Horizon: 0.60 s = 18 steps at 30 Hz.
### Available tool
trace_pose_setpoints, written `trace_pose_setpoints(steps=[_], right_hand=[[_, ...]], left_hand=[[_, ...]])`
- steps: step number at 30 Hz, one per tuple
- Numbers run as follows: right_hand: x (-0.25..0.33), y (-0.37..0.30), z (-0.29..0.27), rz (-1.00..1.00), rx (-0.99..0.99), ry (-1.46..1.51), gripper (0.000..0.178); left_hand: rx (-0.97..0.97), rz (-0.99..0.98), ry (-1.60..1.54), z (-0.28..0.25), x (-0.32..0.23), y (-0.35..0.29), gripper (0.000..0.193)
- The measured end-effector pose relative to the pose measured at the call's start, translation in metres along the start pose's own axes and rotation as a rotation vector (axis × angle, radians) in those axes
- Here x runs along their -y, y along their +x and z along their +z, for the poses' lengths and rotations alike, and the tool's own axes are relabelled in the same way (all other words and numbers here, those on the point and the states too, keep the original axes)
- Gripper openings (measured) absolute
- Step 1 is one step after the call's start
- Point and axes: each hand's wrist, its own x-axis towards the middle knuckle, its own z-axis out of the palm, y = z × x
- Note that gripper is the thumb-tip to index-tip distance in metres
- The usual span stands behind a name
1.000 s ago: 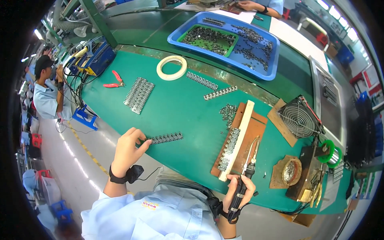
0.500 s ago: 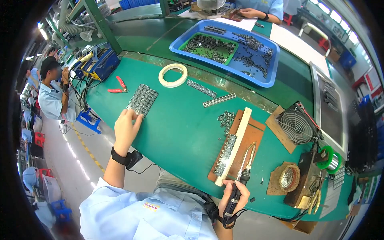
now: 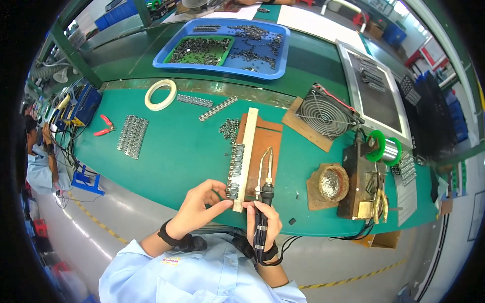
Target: The person picks up a metal component by hand, places it onto a circuit board, and solders it using a soldering iron, repeating the process for multiple boards.
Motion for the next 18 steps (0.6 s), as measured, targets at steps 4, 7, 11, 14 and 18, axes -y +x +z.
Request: trace_pose_setpoints(steps=[4, 7, 11, 14, 18], right_hand=[[0.001, 0.000, -0.001, -0.008, -0.018, 0.016, 0.027], [0.000, 0.004, -0.002, -0.040, -0.001, 0.003, 0.028], [-0.002, 0.007, -0.003, -0.097, 0.048, -0.025, 0.029], [-0.002, 0.007, -0.005, -0.094, 0.073, -0.017, 0.029], [-0.003, 0.005, -0.006, -0.060, 0.088, 0.010, 0.029]], left_hand=[[0.010, 0.069, -0.047, 0.015, 0.002, 0.005, 0.023], [-0.017, 0.295, 0.160, 0.022, -0.004, 0.006, 0.022], [-0.059, 0.321, 0.206, 0.024, -0.004, 0.008, 0.020], [-0.031, 0.399, 0.215, 0.021, -0.003, 0.013, 0.018], [-0.054, 0.399, 0.170, 0.018, -0.004, 0.014, 0.022]])
